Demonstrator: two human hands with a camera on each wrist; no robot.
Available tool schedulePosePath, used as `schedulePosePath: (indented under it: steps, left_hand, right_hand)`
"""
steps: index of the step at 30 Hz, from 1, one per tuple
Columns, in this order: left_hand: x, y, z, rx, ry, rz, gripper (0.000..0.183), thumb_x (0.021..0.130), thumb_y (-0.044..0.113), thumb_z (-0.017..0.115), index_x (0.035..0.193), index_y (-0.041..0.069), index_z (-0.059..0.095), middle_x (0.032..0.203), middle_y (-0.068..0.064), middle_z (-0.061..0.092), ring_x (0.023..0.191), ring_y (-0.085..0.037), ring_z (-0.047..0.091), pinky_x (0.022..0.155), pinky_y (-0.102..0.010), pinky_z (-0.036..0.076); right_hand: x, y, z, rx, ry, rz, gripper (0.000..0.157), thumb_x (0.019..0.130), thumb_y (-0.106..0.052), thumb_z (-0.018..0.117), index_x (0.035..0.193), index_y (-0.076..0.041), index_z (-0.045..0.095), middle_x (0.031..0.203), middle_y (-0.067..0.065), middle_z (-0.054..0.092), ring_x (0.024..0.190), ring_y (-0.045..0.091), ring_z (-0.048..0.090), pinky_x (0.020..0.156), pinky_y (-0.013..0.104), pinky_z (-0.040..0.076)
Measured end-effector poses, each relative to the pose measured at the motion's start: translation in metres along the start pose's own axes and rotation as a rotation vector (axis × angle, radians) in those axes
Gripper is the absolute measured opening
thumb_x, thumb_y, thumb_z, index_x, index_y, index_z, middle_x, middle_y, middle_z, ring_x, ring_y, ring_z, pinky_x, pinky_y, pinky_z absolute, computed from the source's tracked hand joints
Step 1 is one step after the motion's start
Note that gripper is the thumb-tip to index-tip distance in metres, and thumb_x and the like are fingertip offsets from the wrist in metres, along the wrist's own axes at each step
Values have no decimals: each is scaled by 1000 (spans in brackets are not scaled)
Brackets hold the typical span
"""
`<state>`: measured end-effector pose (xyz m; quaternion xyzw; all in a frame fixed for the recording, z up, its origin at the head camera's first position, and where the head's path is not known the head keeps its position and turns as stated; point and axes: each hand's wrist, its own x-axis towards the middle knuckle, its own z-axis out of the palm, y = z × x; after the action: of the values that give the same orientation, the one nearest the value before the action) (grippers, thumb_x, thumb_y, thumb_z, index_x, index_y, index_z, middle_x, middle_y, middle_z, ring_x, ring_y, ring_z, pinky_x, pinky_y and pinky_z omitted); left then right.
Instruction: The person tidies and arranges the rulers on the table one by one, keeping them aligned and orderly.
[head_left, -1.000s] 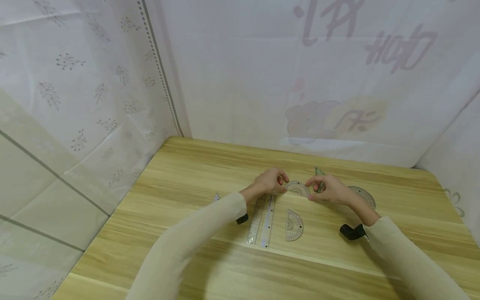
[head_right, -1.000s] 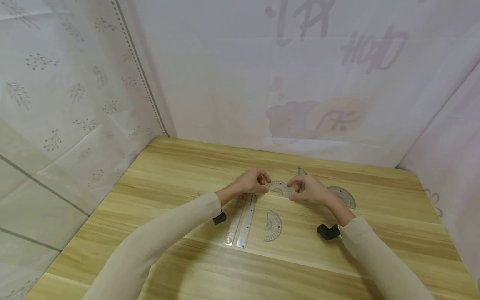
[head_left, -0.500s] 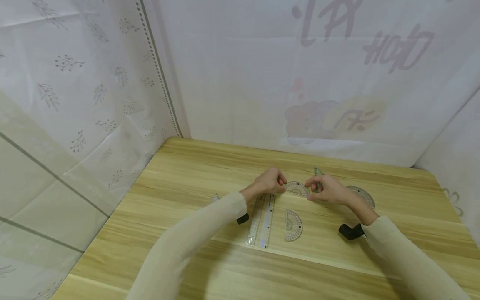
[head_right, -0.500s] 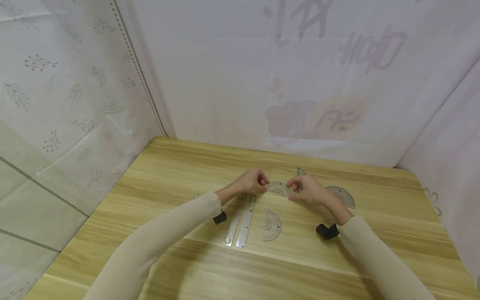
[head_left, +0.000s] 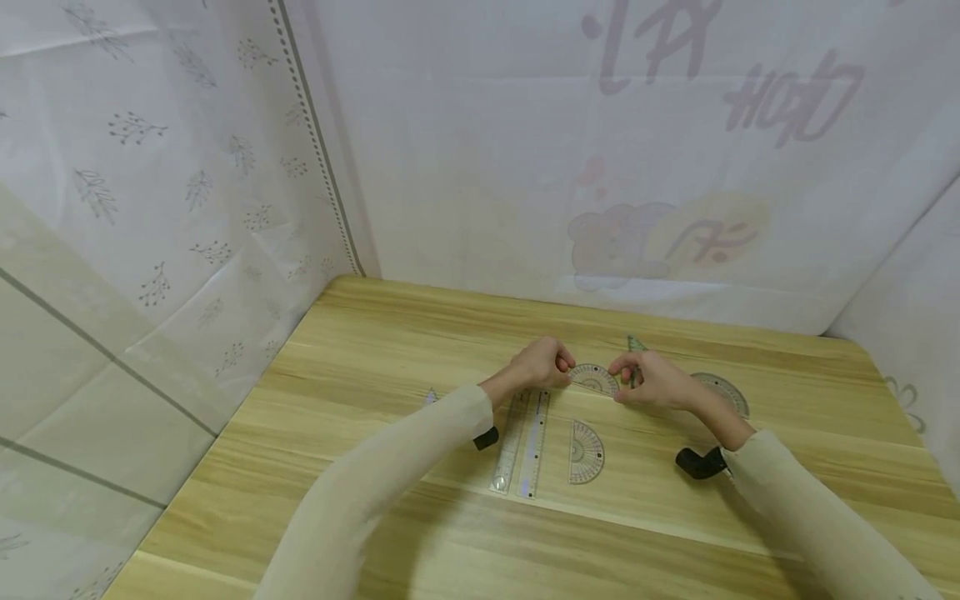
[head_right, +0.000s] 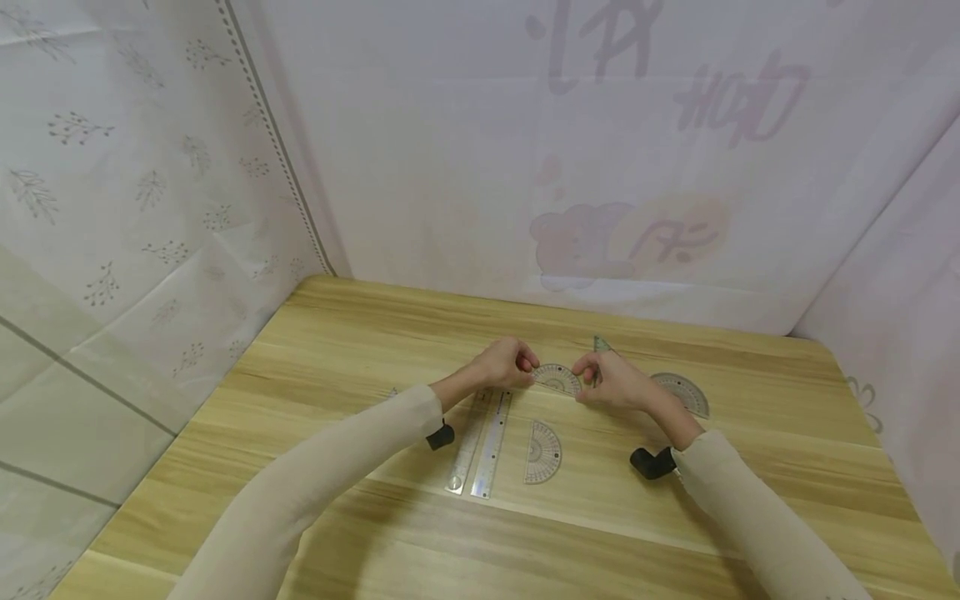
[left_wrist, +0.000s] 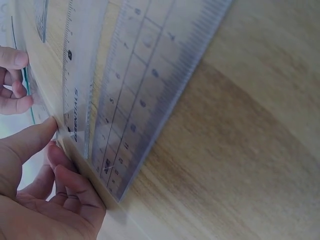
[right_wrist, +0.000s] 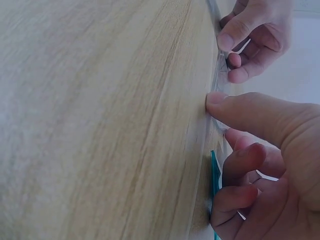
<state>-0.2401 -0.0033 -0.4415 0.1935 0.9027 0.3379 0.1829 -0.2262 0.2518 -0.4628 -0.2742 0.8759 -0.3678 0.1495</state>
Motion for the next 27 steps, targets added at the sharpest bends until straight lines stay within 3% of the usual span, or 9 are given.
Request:
schedulePosePath:
  steps: [8,18,27]
  left_hand:
    - [1,0,0,1,-6,-7,28,91,6,78,118,6,72,92,3,63,85,-13,55,81,-29,46]
    - [1,-1,-2,-15,-26,7,29,88,3,77,117,3,71,90,3,61,83,-14,54,78,-28,45]
    - [1,-3,-2,-48,-20,21,28,89,2,76,116,3,71,89,1,60,82,-14,53,78,-29,44]
  right_hand:
    - [0,-3,0,21,7,14,36,85,-2,80,115,8,63,91,12,53,67,17,48,61,27,44]
    - [0,1,3,71,21,52,35,84,0,81,112,6,61,91,12,49,70,19,45,60,27,41]
    - [0,0,-1,52,6,19,38,85,-6,83,114,7,61,84,9,50,70,18,45,60,27,40]
